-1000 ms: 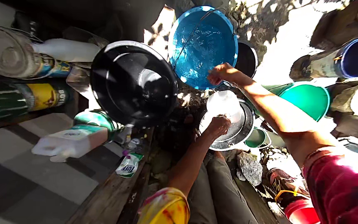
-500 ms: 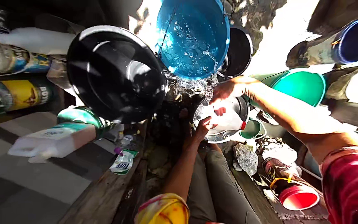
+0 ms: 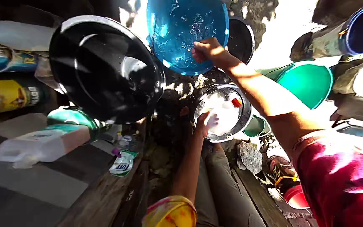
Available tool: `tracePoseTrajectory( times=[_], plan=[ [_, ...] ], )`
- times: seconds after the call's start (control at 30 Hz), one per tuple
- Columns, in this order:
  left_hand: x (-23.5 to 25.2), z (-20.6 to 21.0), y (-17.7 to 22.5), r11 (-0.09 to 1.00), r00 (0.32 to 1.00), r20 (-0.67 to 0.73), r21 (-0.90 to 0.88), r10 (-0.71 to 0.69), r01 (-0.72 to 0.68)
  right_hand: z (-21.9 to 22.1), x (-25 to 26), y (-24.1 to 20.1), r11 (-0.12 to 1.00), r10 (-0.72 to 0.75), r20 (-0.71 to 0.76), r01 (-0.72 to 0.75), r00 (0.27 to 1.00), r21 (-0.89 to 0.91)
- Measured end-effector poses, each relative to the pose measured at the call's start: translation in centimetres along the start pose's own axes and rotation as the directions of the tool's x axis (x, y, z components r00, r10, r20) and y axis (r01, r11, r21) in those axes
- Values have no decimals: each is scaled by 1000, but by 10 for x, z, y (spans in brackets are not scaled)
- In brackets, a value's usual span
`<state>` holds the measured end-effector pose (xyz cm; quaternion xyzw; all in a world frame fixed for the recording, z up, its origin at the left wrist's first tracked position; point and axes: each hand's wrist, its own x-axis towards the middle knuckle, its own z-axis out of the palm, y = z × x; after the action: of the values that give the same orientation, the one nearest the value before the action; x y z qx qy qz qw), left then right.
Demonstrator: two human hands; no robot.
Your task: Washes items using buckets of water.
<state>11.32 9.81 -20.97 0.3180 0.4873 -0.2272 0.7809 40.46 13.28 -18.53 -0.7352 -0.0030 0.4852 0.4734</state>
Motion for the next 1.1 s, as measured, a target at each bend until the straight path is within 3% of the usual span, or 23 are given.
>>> tracePoseTrajectory(
  times=[0.07, 0.17, 0.2, 0.27, 0.33, 0.37, 0.43, 0.5, 0.57, 0.6, 0.63, 0.67, 0.73, 0.83, 0.87, 0.93, 1.0, 1.03, 1.1],
  plan=[
    [-4, -1, 9, 999, 999, 0, 16, -32, 32, 15, 38, 7, 984, 97, -67, -105, 993, -145],
    [0, -7, 13, 1000, 999, 36, 23, -17, 16, 24, 68, 17, 919, 95, -81, -119, 992, -375],
    [3, -9, 14, 1000, 999, 52, 27, -11, 10, 26, 66, 14, 947, 134, -36, -139, 990, -288],
    [8, -10, 19, 999, 995, 97, 31, -17, 14, 18, 46, 5, 977, 182, 300, -207, 936, 53],
    [11, -6, 32, 1000, 989, 146, 29, -16, 12, 8, 3, -17, 968, 139, 510, -224, 849, 110],
    [12, -1, 39, 999, 988, 152, 37, -10, 5, 5, -24, -26, 976, 155, 555, -213, 817, 42],
    [8, 12, 58, 996, 987, 160, 86, 25, -39, 1, -78, -29, 957, 268, 626, -126, 733, -261],
    [6, 29, 71, 975, 974, 191, 160, 123, -155, 2, -115, -28, 765, 436, 640, 115, 633, -634],
    [-2, 43, 86, 940, 951, 260, 248, 168, -234, -3, -128, -29, 605, 469, 610, 271, 639, -748],
    [-5, 50, 91, 883, 934, 290, 356, 208, -307, -8, -124, -32, 621, 405, 591, 264, 697, -737],
    [-4, 54, 91, 770, 906, 354, 502, 231, -393, -14, -113, -29, 723, 260, 549, 217, 794, -656],
    [2, 56, 85, 623, 867, 441, 617, 233, -481, -18, -97, -25, 838, 134, 460, 147, 878, -525],
    [12, 59, 69, 409, 795, 575, 690, 191, -598, -15, -56, -29, 975, 12, 249, 44, 968, -217],
    [-15, 57, 61, 58, 800, 600, 798, 23, -600, 7, 9, -31, 997, 61, -2, -61, 998, 38],
    [-23, 53, 58, -37, 800, 600, 799, 2, -600, 14, 28, -26, 995, 98, -37, -97, 995, 23],
    [-33, 41, 54, -140, 789, 614, 782, 3, -608, 25, 56, -11, 965, 86, -121, -113, 989, -237],
    [-33, 27, 51, -170, 778, 627, 771, 31, -614, 27, 64, -3, 912, 71, -96, -103, 993, -396],
    [-30, 20, 50, -191, 769, 636, 764, 62, -616, 28, 62, -3, 945, 98, -48, -108, 994, -310],
    [-27, 9, 57, -219, 766, 639, 760, 74, -612, 20, 36, -14, 984, 164, 293, -178, 942, 22]
  ],
)
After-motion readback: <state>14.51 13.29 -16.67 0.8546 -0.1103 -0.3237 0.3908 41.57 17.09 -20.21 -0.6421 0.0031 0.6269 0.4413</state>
